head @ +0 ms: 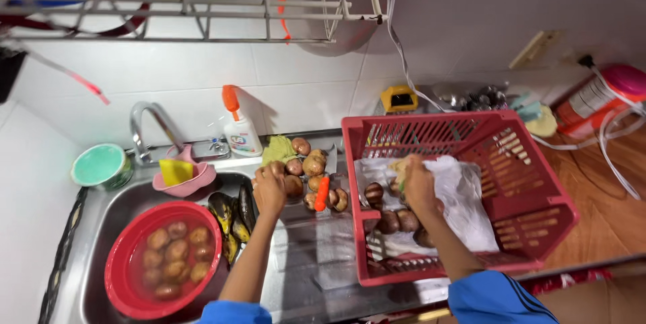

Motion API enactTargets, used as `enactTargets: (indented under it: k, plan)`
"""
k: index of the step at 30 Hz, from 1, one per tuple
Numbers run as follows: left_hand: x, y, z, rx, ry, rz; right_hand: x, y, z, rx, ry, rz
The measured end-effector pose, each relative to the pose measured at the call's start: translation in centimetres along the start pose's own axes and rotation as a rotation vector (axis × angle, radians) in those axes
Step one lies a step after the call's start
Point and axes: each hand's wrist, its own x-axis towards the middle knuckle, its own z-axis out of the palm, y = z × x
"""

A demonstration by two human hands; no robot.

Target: The person rubs potatoes with a cloth and places them into a red crate, then washes a potato in a red bowl of water.

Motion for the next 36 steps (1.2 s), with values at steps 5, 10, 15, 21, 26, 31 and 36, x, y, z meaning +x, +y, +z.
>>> enactTargets:
  k: [5, 10, 15, 21, 26, 31, 36]
  plan:
    - [5.6, -2.4, 3.7, 0.006, -0.162, -0.034, -1.9, 1.6, -1.6, 0.699, 0.170, 0.437]
    - [7.0, -5.1, 5.0, -0.129, -0.216, -0.037, -4.8, 2.9, -3.2, 0.987, 0.124, 0.559]
    - [1.3, 2.6, -7.9, -0.756, -0.132, -0.001, -1.2, 9.3, -0.5, 1.178, 0.143, 0.617]
    - [-6.5, 13.3, -14.1, -0.757, -0.237, 0.214, -9.8, -9.6, -12.3, 1.262, 0.290, 0.113]
    - [-14.1, 18.3, -15.2, -1.009, -0.272, 0.321, -12.0, -14.6, -12.2, 1.117, -0.047, -0.388]
    - [-18.8, 20.1, -15.3, -1.138, -0.208, 0.243, -15.3, -14.7, -9.8, 0.727, -0.235, -0.389]
    - [-22.3, 19.5, -15.1, -1.311, -0.142, 0.128, -15.6, -13.3, -5.6, 0.973, 0.040, -0.061]
